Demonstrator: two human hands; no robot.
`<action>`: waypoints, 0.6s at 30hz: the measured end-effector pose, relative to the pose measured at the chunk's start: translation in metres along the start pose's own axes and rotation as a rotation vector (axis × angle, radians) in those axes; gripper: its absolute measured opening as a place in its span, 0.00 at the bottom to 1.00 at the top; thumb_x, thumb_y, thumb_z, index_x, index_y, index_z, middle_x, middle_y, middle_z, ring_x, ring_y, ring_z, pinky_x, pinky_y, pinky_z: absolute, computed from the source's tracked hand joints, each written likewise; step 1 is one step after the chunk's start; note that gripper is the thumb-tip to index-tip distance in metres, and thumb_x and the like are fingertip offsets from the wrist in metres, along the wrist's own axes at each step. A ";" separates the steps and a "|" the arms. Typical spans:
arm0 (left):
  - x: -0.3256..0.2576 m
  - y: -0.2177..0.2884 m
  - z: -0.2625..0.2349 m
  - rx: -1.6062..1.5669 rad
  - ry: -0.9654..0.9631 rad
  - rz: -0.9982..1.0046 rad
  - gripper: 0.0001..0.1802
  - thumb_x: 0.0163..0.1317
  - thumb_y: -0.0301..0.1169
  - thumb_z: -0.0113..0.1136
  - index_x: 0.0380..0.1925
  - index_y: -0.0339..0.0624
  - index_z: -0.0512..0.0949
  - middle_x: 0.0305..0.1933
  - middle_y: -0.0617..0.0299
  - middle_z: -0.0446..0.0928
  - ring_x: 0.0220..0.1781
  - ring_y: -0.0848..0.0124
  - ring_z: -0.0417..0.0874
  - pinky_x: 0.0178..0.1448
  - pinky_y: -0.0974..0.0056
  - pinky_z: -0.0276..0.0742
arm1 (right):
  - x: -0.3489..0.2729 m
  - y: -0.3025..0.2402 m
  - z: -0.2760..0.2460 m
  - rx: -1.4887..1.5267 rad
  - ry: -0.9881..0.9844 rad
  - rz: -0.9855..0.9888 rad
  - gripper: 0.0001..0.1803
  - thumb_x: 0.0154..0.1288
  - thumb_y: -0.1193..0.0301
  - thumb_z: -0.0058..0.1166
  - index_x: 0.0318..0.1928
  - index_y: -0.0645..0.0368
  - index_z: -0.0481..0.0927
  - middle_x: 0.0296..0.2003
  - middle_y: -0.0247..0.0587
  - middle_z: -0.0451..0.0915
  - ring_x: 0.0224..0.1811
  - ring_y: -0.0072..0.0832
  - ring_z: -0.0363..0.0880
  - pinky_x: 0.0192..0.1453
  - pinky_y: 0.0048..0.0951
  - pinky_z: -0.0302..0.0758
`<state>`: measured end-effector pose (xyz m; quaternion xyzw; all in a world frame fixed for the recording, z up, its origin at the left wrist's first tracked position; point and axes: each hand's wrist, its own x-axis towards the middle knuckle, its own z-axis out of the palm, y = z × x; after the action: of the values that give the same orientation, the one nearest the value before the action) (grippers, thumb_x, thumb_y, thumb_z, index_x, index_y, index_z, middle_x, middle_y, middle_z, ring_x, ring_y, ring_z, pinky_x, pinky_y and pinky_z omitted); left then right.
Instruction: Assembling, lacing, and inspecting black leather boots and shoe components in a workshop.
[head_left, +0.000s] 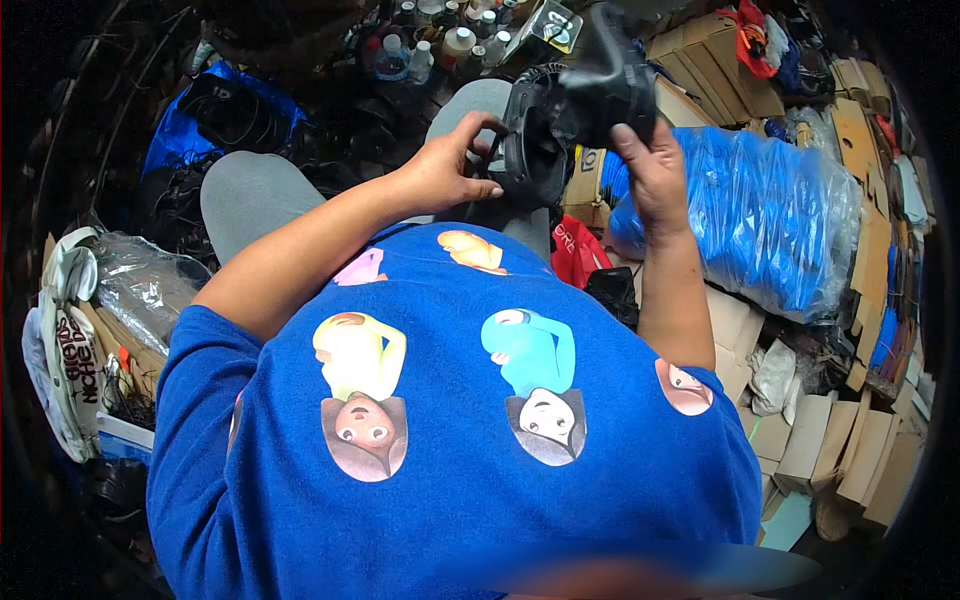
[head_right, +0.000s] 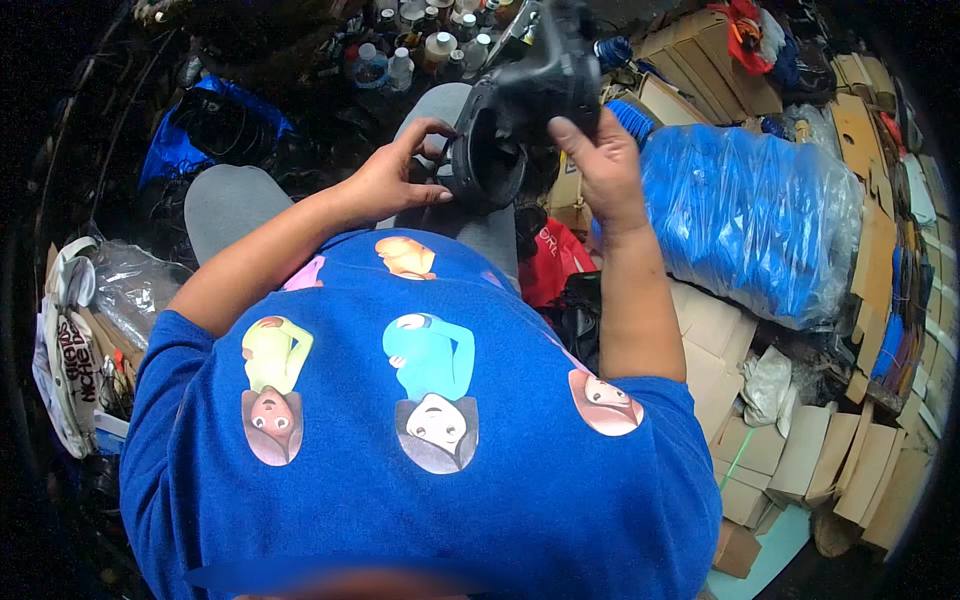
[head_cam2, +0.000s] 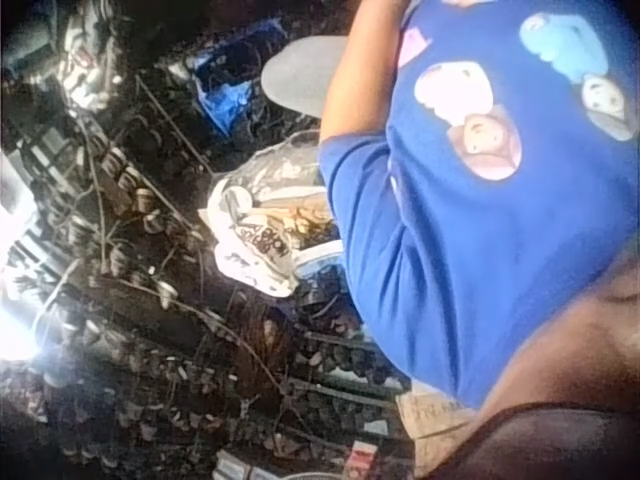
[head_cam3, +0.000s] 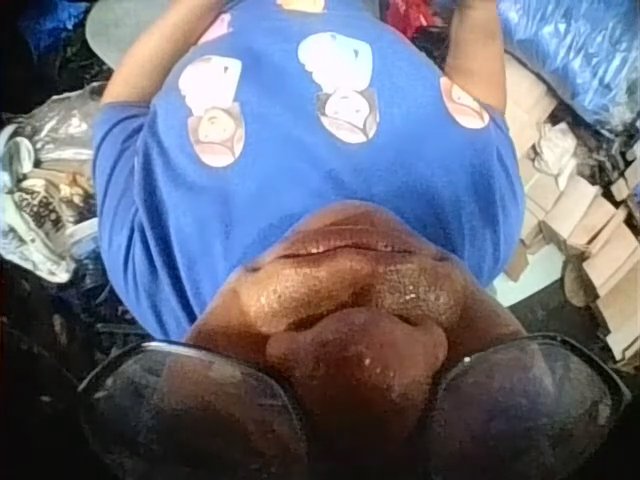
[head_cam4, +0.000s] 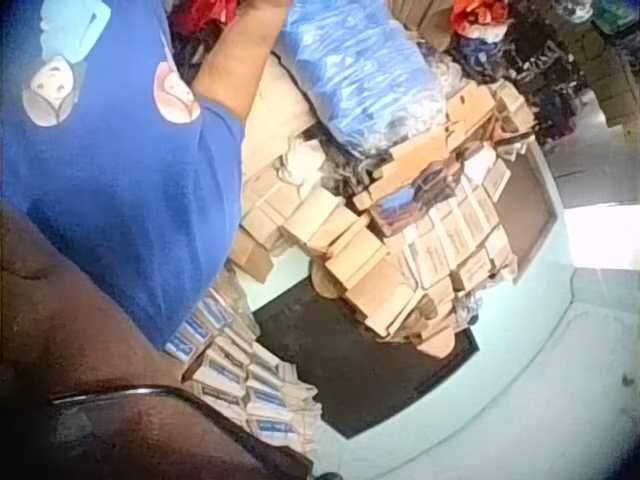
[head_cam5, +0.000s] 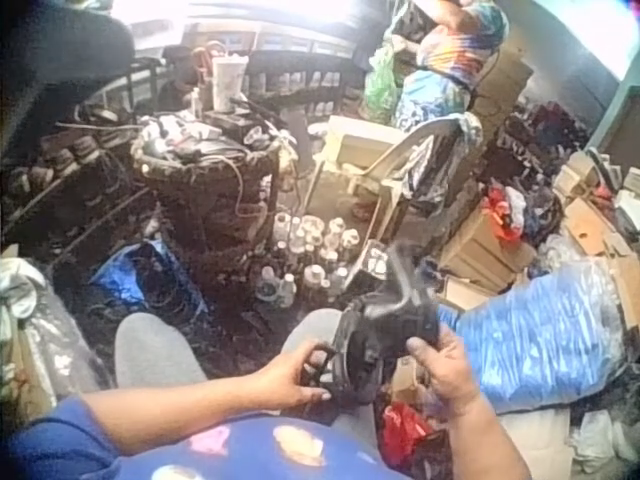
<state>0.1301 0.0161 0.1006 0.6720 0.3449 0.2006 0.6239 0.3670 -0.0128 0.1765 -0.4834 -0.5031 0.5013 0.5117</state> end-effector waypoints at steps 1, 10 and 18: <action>0.000 -0.007 0.001 -0.058 0.024 0.032 0.38 0.45 0.25 0.68 0.55 0.50 0.58 0.44 0.53 0.73 0.33 0.73 0.78 0.35 0.69 0.74 | -0.001 -0.003 -0.002 -0.033 0.041 -0.044 0.16 0.60 0.73 0.55 0.50 0.60 0.74 0.44 0.35 0.78 0.45 0.20 0.74 0.53 0.23 0.67; -0.001 -0.025 0.004 -0.158 0.082 -0.015 0.39 0.43 0.24 0.68 0.55 0.51 0.58 0.44 0.47 0.71 0.34 0.71 0.78 0.35 0.66 0.76 | -0.021 0.036 0.023 -0.778 -0.141 0.065 0.18 0.58 0.63 0.54 0.43 0.63 0.73 0.33 0.53 0.77 0.36 0.43 0.76 0.40 0.34 0.70; -0.015 -0.014 -0.003 -0.274 0.098 -0.131 0.38 0.46 0.20 0.64 0.57 0.46 0.56 0.50 0.50 0.65 0.48 0.67 0.75 0.48 0.65 0.74 | -0.007 0.038 0.024 -0.610 -0.177 0.115 0.19 0.58 0.61 0.54 0.45 0.61 0.75 0.29 0.46 0.80 0.31 0.29 0.79 0.38 0.30 0.73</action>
<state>0.1148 0.0079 0.0899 0.5459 0.3874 0.2372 0.7040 0.3417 -0.0190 0.1388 -0.5968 -0.6447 0.3953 0.2683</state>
